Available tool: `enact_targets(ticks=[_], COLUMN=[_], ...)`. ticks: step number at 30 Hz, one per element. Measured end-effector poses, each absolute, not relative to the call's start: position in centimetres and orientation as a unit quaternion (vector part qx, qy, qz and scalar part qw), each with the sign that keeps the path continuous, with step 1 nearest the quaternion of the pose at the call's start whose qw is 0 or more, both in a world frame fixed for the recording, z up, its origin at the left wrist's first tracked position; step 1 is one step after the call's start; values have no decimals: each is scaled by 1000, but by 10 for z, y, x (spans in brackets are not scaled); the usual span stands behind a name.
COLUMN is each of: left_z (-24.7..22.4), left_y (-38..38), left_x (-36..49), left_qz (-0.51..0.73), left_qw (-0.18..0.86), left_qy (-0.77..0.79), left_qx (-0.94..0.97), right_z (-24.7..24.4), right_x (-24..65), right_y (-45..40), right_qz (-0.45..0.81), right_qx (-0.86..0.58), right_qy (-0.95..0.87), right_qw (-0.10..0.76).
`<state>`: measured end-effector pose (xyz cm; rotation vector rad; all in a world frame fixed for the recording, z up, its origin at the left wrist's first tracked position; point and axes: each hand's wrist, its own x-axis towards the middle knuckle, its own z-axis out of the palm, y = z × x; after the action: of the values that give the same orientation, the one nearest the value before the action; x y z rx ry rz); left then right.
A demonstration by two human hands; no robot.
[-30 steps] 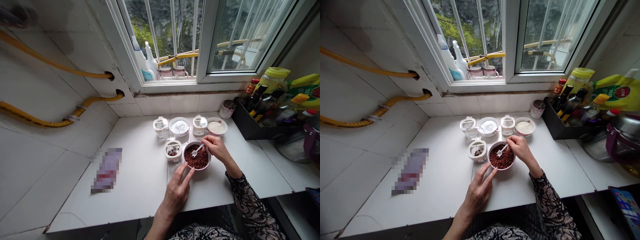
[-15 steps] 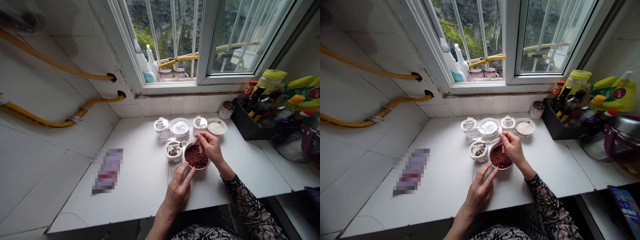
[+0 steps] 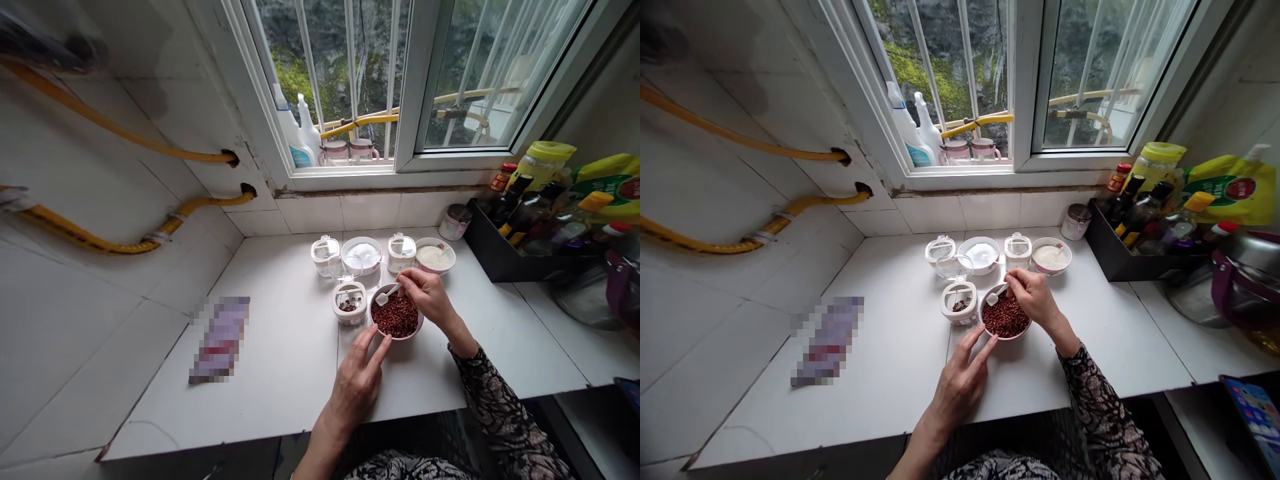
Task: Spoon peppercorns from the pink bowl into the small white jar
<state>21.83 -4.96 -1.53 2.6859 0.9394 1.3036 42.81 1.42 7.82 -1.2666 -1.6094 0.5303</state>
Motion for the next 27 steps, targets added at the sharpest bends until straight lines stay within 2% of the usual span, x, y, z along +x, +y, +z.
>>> enact_targets(ticks=[4, 7, 27], left_z=[-15, -15, -14], left_y=[-49, -49, -50], left_x=[218, 218, 218], left_qz=[418, 420, 419], left_qw=[4, 2, 7], left_qy=[298, 295, 299], left_qx=[858, 858, 857], right_z=[73, 69, 66], right_x=[433, 427, 439], right_y=[17, 16, 20], right_qz=[253, 270, 364], right_qx=[-557, -561, -590], right_qy=[-672, -672, -557], right_qw=[418, 401, 457])
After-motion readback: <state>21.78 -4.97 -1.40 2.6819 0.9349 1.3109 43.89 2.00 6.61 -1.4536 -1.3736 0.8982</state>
